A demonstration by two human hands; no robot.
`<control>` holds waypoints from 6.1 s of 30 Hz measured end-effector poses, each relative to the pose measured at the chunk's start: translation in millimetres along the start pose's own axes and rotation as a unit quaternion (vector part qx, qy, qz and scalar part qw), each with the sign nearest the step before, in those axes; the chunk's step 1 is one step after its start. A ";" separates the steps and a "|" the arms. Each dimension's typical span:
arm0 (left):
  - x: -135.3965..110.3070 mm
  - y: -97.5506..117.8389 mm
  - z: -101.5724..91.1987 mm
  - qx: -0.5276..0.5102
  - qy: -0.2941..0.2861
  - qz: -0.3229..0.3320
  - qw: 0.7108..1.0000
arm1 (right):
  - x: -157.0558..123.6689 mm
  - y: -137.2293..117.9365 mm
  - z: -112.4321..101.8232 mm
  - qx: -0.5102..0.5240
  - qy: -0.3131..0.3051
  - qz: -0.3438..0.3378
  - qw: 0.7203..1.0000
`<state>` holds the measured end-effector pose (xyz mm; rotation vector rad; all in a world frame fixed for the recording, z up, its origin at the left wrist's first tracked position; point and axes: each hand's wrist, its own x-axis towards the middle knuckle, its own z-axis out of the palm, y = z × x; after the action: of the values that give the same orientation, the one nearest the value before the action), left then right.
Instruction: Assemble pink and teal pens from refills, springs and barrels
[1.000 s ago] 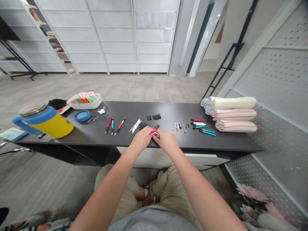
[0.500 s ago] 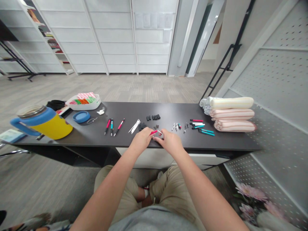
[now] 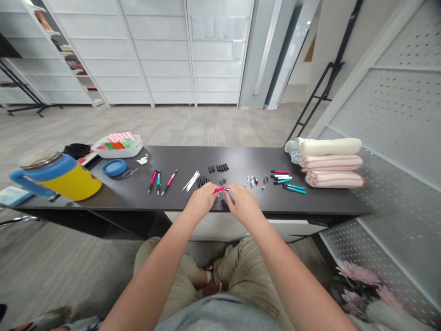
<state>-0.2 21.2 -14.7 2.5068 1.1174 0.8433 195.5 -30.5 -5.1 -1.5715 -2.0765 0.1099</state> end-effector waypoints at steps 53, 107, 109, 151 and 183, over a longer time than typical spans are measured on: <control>5.3 -6.4 -1.7 -0.090 0.003 -0.024 0.996 | 14.6 4.7 9.7 -0.015 -0.086 0.012 0.996; 5.8 -2.6 -9.2 -0.091 0.028 -0.078 0.992 | 6.2 0.0 11.5 -0.029 0.053 -0.033 0.998; 5.7 -3.0 -9.6 -0.094 0.029 -0.080 0.992 | 6.3 -0.5 11.3 -0.032 0.054 -0.028 0.998; 6.1 3.2 -14.8 -0.137 -0.006 -0.086 0.987 | 6.5 6.2 14.2 0.002 0.039 -0.043 0.998; 5.9 12.1 -8.7 0.064 -0.091 0.038 0.993 | 14.0 5.2 -33.1 -0.151 -0.102 -0.119 0.976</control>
<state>4.8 17.6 0.1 2.6830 1.0514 0.5642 212.5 -24.1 26.4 -1.5147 -2.5242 -0.1437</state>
